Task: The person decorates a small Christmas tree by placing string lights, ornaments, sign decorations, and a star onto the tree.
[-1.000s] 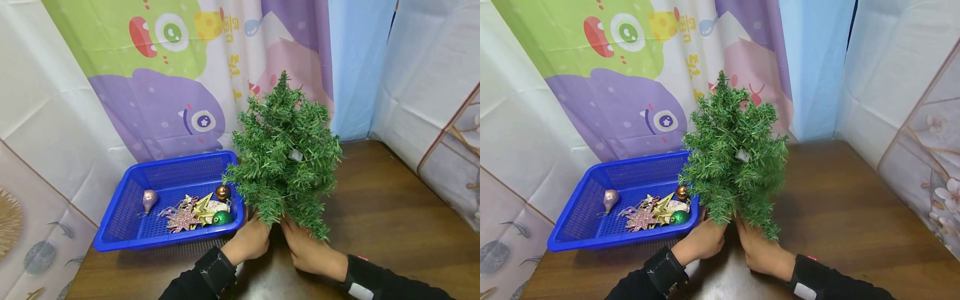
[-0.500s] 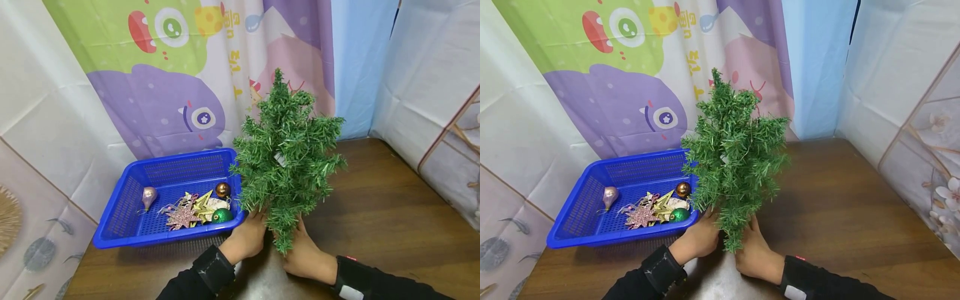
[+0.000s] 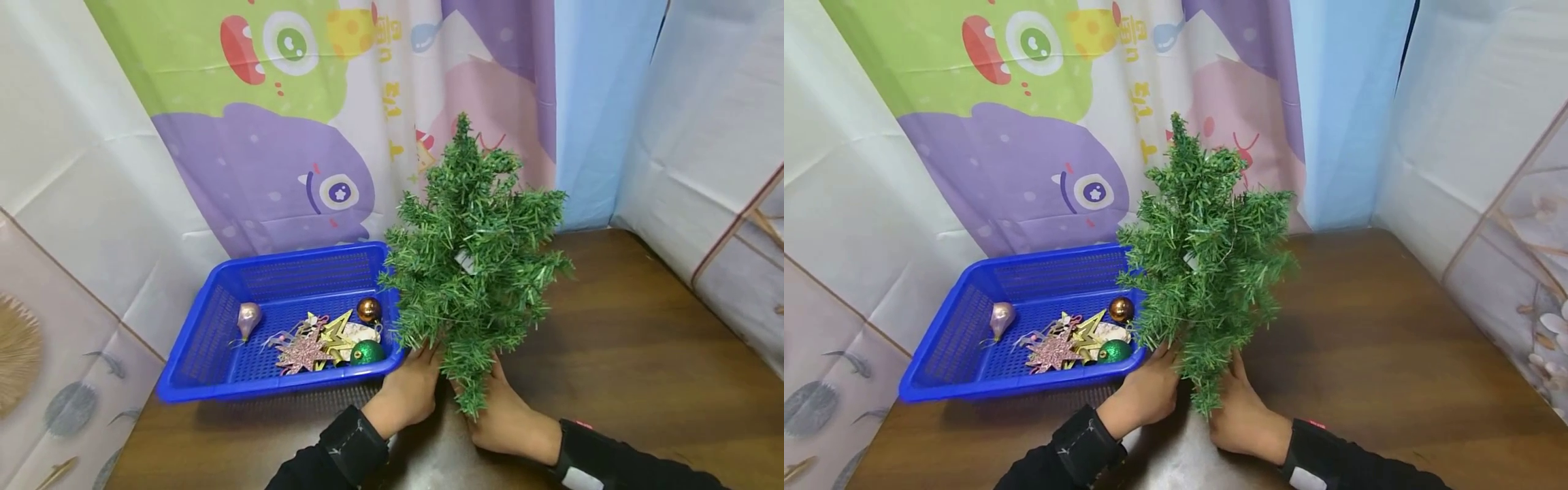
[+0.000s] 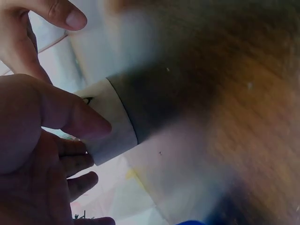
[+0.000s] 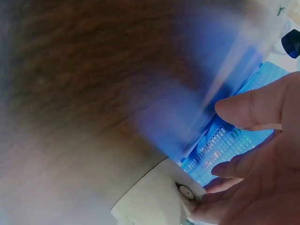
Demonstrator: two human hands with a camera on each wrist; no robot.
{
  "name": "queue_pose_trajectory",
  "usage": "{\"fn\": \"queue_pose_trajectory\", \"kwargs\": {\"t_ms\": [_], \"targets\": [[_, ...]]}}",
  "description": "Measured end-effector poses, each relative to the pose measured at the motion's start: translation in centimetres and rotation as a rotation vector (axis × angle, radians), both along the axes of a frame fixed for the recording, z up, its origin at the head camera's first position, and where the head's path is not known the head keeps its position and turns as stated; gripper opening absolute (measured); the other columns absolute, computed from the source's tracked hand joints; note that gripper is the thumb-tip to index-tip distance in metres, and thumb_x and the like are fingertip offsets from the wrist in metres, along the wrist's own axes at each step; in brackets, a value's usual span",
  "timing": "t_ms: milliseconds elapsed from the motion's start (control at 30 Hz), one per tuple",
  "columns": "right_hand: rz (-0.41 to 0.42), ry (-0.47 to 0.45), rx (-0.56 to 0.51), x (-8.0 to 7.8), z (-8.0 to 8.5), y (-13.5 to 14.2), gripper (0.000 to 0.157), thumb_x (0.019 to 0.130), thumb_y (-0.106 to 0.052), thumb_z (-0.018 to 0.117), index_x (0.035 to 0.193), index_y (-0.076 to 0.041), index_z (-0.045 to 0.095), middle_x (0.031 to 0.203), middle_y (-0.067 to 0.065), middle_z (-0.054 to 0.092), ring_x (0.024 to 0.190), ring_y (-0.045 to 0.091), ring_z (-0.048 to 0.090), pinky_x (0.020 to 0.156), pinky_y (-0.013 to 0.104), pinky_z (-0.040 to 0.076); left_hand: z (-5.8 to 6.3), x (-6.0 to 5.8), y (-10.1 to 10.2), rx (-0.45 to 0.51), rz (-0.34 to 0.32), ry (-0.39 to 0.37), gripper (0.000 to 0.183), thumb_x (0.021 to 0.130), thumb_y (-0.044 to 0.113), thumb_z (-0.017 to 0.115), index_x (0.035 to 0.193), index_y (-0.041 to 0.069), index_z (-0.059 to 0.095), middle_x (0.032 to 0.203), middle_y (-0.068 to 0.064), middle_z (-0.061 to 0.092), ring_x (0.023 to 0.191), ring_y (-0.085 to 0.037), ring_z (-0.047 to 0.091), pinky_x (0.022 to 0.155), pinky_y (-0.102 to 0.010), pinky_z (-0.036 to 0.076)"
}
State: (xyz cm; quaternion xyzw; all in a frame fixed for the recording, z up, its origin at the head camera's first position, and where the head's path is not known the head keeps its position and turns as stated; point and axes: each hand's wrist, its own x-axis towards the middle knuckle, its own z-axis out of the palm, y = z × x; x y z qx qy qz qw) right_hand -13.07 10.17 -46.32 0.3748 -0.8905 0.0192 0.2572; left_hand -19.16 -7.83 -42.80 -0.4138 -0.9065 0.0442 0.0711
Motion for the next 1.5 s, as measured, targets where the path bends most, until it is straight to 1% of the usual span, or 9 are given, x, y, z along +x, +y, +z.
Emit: {"fn": "queue_pose_trajectory", "kwargs": {"t_ms": [167,333,433,567,800,1000,1133,1300,1500], "targets": [[-0.009,-0.318,-0.059,0.1,1.0,0.9,0.042,0.103,-0.013,0.039,0.142,0.003,0.040,0.150,0.021,0.029,0.138,0.040,0.022,0.104,0.067,0.004,1.3,1.2,-0.2,-0.065,-0.013,-0.041,0.068,0.083,0.024,0.067,0.141,0.002,0.040,0.143,-0.009,0.044,0.129,-0.020,0.043,0.096,-0.025,0.042],[-0.159,-0.737,-0.123,0.0,3.0,2.0,0.016,0.088,-0.006,0.059,0.097,0.000,0.071,0.131,0.033,0.047,0.131,0.052,0.028,0.103,0.068,-0.002,7.7,2.4,-3.3,0.020,-0.184,-0.462,0.041,0.095,0.020,0.056,0.133,0.006,0.052,0.118,0.000,0.063,0.096,-0.007,0.061,0.083,-0.022,0.049],[-0.207,-0.746,-0.126,0.1,3.5,2.8,0.019,0.092,-0.008,0.057,0.100,0.004,0.068,0.132,0.037,0.043,0.131,0.053,0.027,0.102,0.069,-0.002,11.7,1.0,-6.6,0.141,-0.206,-0.649,0.031,0.097,0.015,0.054,0.126,0.005,0.060,0.110,-0.001,0.066,0.090,-0.005,0.061,0.084,-0.023,0.048],[-0.238,-0.618,-0.118,0.3,4.0,4.2,0.041,0.094,-0.015,0.058,0.125,0.011,0.054,0.130,0.032,0.048,0.125,0.051,0.038,0.103,0.068,0.002,14.4,-3.4,-9.9,0.171,-0.094,-0.612,0.023,0.095,0.007,0.054,0.113,0.003,0.067,0.106,-0.004,0.067,0.092,-0.011,0.061,0.085,-0.031,0.049],[-0.259,-0.469,-0.135,0.7,4.4,5.6,0.047,0.089,-0.018,0.066,0.128,0.005,0.054,0.119,0.017,0.055,0.123,0.045,0.041,0.102,0.067,0.009,12.8,-11.4,-8.1,-0.002,0.135,-0.682,0.040,0.089,0.005,0.059,0.128,-0.004,0.056,0.120,-0.018,0.061,0.106,-0.029,0.059,0.082,-0.036,0.051],[-0.250,-0.490,-0.188,1.3,4.5,5.9,0.050,0.089,-0.019,0.066,0.131,0.005,0.051,0.135,0.026,0.045,0.130,0.050,0.030,0.103,0.066,0.008,9.4,-15.0,-5.3,-0.115,0.366,-0.733,0.033,0.085,0.019,0.068,0.113,0.003,0.062,0.112,-0.011,0.060,0.091,-0.023,0.059,0.064,-0.031,0.050],[-0.201,-0.402,-0.212,1.9,4.2,6.6,0.050,0.087,-0.017,0.068,0.130,0.002,0.051,0.133,0.021,0.047,0.131,0.044,0.030,0.103,0.064,0.009,7.5,-16.3,-4.0,-0.220,0.437,-0.692,0.024,0.083,0.022,0.068,0.069,0.011,0.052,0.074,-0.002,0.053,0.064,-0.015,0.049,0.056,-0.026,0.036],[-0.123,-0.381,-0.194,2.4,5.0,7.3,0.056,0.086,-0.014,0.068,0.136,-0.003,0.046,0.137,0.016,0.046,0.128,0.036,0.037,0.099,0.059,0.025,6.7,-16.6,-4.6,-0.149,0.396,-0.700,0.025,0.082,0.020,0.071,0.065,0.011,0.055,0.067,0.001,0.052,0.061,-0.012,0.047,0.058,-0.024,0.039],[-0.110,-0.549,-0.195,3.3,8.0,8.9,0.043,0.095,-0.019,0.059,0.136,-0.010,0.048,0.130,0.002,0.055,0.115,0.022,0.054,0.087,0.044,0.048,10.9,-14.7,-7.4,0.096,0.334,-0.611,0.022,0.085,0.027,0.072,0.088,0.009,0.059,0.081,-0.001,0.055,0.074,-0.018,0.051,0.071,-0.034,0.043]]}}
